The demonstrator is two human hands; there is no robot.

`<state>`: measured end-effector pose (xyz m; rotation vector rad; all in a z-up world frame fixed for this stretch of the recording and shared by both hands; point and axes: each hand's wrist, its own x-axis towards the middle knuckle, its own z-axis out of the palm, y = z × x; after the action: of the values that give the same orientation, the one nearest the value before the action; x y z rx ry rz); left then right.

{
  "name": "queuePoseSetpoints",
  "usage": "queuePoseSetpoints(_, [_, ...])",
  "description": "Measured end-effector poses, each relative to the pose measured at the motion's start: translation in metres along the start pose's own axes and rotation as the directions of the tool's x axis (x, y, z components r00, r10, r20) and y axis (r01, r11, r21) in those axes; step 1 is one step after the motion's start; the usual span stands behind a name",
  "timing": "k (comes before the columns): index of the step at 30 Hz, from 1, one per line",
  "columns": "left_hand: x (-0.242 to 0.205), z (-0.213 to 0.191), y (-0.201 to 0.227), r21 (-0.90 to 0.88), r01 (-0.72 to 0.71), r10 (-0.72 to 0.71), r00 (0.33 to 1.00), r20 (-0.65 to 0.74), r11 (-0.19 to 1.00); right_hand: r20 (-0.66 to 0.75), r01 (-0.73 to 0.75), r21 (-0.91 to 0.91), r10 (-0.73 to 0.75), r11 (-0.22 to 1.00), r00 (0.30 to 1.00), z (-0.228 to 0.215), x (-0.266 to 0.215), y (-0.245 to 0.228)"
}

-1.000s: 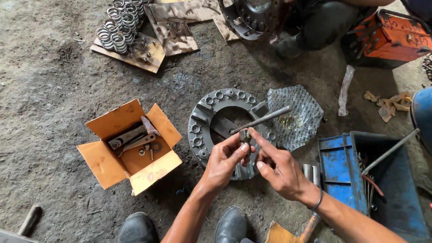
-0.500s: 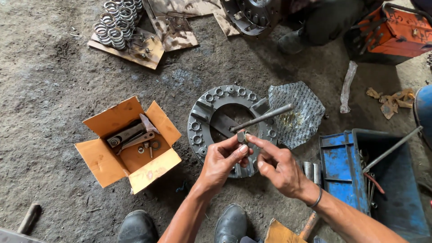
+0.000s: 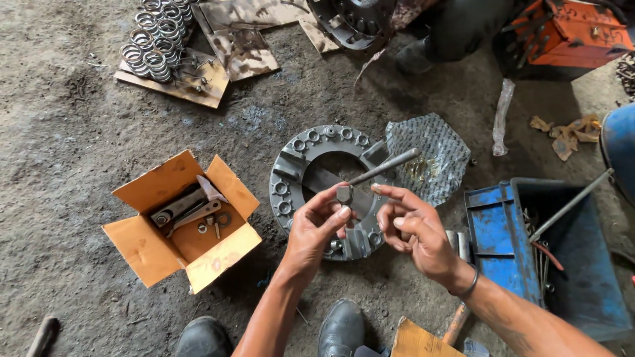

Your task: Assembling the internal components of a heavy-duty clutch pressure plate by hand.

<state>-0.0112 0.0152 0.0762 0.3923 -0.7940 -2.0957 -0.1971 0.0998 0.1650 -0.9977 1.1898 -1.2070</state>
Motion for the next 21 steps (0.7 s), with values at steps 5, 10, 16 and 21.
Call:
queuePoseSetpoints(5, [-0.003, 0.004, 0.012, 0.187, -0.062, 0.064, 0.998, -0.005, 0.980, 0.004, 0.033, -0.042, -0.033, 0.999, 0.999, 0.011, 0.000, -0.006])
queuePoseSetpoints(10, [-0.004, 0.007, 0.011, 0.219, -0.041, 0.033, 0.999, 0.042, 0.975, 0.066, 0.031, 0.106, -0.038, 0.994, 0.997, 0.015, -0.003, 0.011])
queuePoseSetpoints(16, [-0.003, 0.004, 0.002, 0.308, -0.094, 0.089, 0.996, 0.032, 0.947, 0.139, 0.088, -0.002, -0.087, 0.996, 0.986, 0.015, -0.001, 0.015])
queuePoseSetpoints(21, [-0.005, 0.008, 0.000, 0.548, -0.217, 0.229, 0.972, 0.048, 0.808, 0.051, 0.023, 0.264, -0.038, 0.964, 0.998, 0.010, 0.000, 0.006])
